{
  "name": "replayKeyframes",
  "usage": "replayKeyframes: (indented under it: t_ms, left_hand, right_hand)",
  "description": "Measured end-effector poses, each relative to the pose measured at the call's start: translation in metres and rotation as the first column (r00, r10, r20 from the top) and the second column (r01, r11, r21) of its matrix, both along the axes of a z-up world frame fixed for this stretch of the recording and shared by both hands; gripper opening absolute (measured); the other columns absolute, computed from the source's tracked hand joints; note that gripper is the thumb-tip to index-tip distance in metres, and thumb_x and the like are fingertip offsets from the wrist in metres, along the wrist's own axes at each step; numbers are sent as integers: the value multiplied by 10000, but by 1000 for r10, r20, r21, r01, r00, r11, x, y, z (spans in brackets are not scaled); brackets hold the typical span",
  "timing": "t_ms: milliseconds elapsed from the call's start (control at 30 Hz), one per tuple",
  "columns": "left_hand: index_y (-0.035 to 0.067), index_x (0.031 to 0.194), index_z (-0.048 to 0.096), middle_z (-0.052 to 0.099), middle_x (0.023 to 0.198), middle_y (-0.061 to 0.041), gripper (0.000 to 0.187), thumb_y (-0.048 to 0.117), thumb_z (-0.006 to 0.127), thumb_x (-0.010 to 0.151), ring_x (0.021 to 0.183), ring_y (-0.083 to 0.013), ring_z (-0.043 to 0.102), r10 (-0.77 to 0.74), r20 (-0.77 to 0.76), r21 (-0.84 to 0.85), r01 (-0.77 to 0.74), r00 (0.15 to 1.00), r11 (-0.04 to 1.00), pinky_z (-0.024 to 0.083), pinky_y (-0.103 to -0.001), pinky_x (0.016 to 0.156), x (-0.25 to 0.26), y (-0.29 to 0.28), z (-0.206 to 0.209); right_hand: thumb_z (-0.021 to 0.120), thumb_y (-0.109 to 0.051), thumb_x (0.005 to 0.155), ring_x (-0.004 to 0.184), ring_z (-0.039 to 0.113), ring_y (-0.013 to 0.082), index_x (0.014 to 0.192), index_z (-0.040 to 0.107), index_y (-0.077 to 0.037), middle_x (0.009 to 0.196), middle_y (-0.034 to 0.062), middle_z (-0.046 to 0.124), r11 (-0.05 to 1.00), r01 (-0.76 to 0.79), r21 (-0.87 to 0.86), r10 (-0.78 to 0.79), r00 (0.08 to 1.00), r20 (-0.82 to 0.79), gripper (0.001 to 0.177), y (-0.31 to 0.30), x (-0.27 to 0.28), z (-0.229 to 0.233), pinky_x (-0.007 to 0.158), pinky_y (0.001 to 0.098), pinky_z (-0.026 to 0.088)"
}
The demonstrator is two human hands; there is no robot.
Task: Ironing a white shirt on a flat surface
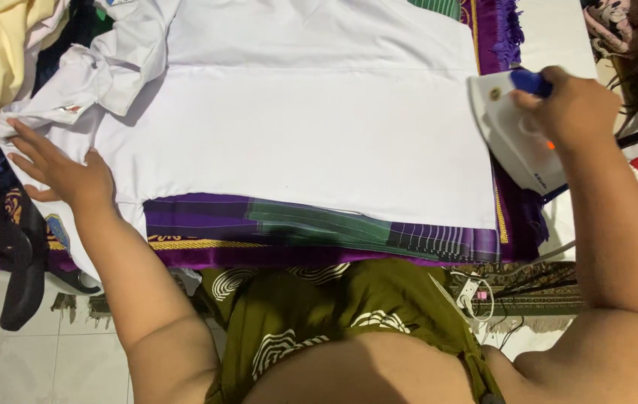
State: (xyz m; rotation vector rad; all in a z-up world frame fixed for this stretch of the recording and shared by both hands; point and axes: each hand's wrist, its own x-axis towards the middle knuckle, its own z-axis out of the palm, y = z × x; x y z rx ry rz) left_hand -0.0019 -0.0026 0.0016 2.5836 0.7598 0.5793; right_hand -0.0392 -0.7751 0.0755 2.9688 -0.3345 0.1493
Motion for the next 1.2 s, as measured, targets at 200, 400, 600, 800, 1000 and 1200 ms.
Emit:
replayKeyframes:
  t_ms: [200, 400, 600, 800, 1000, 1200]
  left_hand:
    - [197, 1697, -46, 61, 1838, -138, 1148, 114, 783, 908, 1659, -380, 27, 29, -27, 11, -29, 999, 1000, 15, -713, 1199, 3, 1, 1]
    - [188, 1694, -67, 89, 1840, -161, 1147, 93, 769, 913, 1659, -381, 46, 35, -30, 32, -34, 999, 999, 8, -704, 1204, 7, 6, -7]
    - [184, 1694, -108, 183, 1812, -209, 1121, 66, 695, 919, 1653, -411, 84, 32, -30, 129, -28, 999, 991, 5, -708, 1190, 19, 20, -35]
    - [147, 1681, -115, 259, 1774, -244, 1113, 80, 667, 893, 1625, -440, 154, 15, -22, 126, -12, 1000, 992, 4, -715, 1176, 14, 10, -24]
    - [105, 1676, -95, 302, 1731, -262, 1101, 127, 687, 901, 1580, -448, 209, 10, -25, 157, -6, 1000, 988, -1, -743, 1137, 13, -2, -15]
    - [112, 1665, -79, 361, 1680, -240, 1085, 189, 697, 910, 1599, -394, 224, 22, -54, 146, -14, 998, 989, 16, -739, 1162, 15, -5, -10]
  right_hand:
    - [746, -682, 957, 867, 731, 385, 1203, 753, -112, 943, 187, 756, 993, 106, -61, -92, 976, 197, 621, -110, 28, -43, 731, 499, 539]
    - [748, -596, 876, 815, 729, 384, 1163, 780, -112, 922, 194, 754, 988, 82, -128, -38, 949, 313, 564, -171, 83, -68, 679, 483, 544]
    - [810, -596, 834, 823, 717, 378, 1214, 788, -139, 981, 200, 755, 992, -9, -128, 60, 914, 401, 594, -169, 157, -66, 698, 525, 540]
    - [842, -542, 814, 747, 709, 380, 1059, 756, -68, 881, 195, 745, 978, -19, -207, 111, 888, 446, 541, -160, 229, -66, 625, 528, 531]
    - [856, -500, 837, 750, 717, 398, 1060, 755, -68, 875, 190, 746, 994, -59, -92, 98, 859, 502, 496, -161, 267, -69, 623, 542, 534]
    - [774, -481, 914, 671, 696, 422, 953, 740, -40, 775, 226, 704, 987, -97, -125, 145, 871, 469, 444, -183, 283, -81, 615, 523, 542]
